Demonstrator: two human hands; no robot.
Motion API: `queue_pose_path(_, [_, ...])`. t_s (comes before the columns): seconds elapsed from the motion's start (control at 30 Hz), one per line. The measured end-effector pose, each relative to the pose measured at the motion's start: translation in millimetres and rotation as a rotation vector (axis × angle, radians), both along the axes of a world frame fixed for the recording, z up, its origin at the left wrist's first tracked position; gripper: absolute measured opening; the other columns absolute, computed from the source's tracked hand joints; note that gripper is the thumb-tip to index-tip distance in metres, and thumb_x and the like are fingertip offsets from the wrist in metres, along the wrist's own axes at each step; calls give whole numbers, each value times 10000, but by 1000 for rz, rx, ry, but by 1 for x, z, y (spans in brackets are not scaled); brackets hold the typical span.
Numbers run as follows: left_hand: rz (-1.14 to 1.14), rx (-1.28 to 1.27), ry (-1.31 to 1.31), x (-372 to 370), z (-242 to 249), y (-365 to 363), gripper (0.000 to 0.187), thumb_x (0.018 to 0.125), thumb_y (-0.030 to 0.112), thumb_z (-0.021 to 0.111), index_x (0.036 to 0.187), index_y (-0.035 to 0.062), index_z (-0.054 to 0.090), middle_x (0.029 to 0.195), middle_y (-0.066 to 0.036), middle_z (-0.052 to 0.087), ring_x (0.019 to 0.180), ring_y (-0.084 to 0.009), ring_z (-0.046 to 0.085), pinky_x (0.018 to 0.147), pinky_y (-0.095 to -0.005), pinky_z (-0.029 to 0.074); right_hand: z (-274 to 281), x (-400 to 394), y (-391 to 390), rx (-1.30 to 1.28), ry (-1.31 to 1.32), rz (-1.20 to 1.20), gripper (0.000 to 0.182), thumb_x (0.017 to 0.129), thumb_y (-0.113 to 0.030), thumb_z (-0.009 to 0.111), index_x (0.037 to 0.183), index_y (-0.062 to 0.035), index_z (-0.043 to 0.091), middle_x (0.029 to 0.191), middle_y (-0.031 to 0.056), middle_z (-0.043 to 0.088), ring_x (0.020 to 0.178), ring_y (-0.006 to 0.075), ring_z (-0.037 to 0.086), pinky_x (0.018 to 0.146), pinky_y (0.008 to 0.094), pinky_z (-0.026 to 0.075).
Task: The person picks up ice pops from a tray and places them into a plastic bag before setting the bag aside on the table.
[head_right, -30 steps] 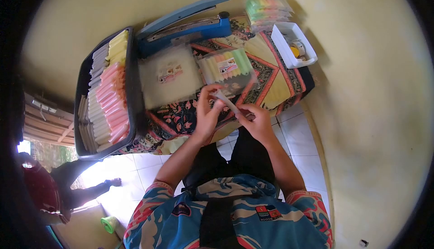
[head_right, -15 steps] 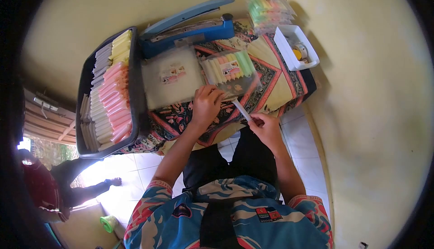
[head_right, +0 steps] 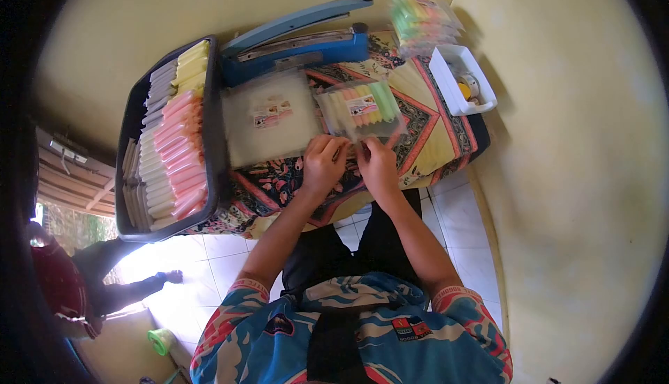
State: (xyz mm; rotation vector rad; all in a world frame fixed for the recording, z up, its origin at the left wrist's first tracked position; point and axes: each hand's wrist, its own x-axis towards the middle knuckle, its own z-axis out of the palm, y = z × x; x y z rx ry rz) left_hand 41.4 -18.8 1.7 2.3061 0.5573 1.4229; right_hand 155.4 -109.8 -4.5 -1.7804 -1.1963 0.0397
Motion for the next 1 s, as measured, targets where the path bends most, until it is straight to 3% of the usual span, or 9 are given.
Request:
queue_pose_path(0.17, [-17,-24,-9,0,-3,1,108,751,-1,742,839,26,686,788,-112,633,767,-307,626,696,-404,504,-10,10,16,-84,-325,10,285,797,-9,690,1080,-9,656,925,194,676,908,387,638,805,474,487])
queue_pose_path(0.27, [-22,-13,-29,0,-3,1,116,739,-3,740,831,24,675,773,-103,617,734,-305,612,678,-407,494,-13,10,21,-54,-329,37,348,782,-7,687,1128,-2,644,973,222,663,984,414,610,864,483,467])
queue_pose_path(0.57, [-24,-10,-38,1,-3,0,110,743,-2,740,824,20,669,763,-94,609,716,-294,604,665,-407,490,-2,13,29,-98,-85,162,514,740,46,658,1249,-15,626,1035,278,640,1011,456,596,874,469,476])
queue_pose_path(0.87, [-36,-12,-35,0,-1,-1,106,750,-1,741,823,20,667,755,-93,606,714,-289,601,662,-394,488,-19,18,44,-56,-34,130,474,771,59,583,1231,-27,656,1072,266,660,982,412,650,837,432,509])
queue_pose_path(1.0, [-39,-36,-16,-1,-2,-1,106,753,-10,739,838,19,683,770,-118,620,724,-311,618,661,-403,504,-12,16,45,-11,-143,112,465,777,30,603,1229,-59,666,1072,249,672,991,399,656,847,419,508])
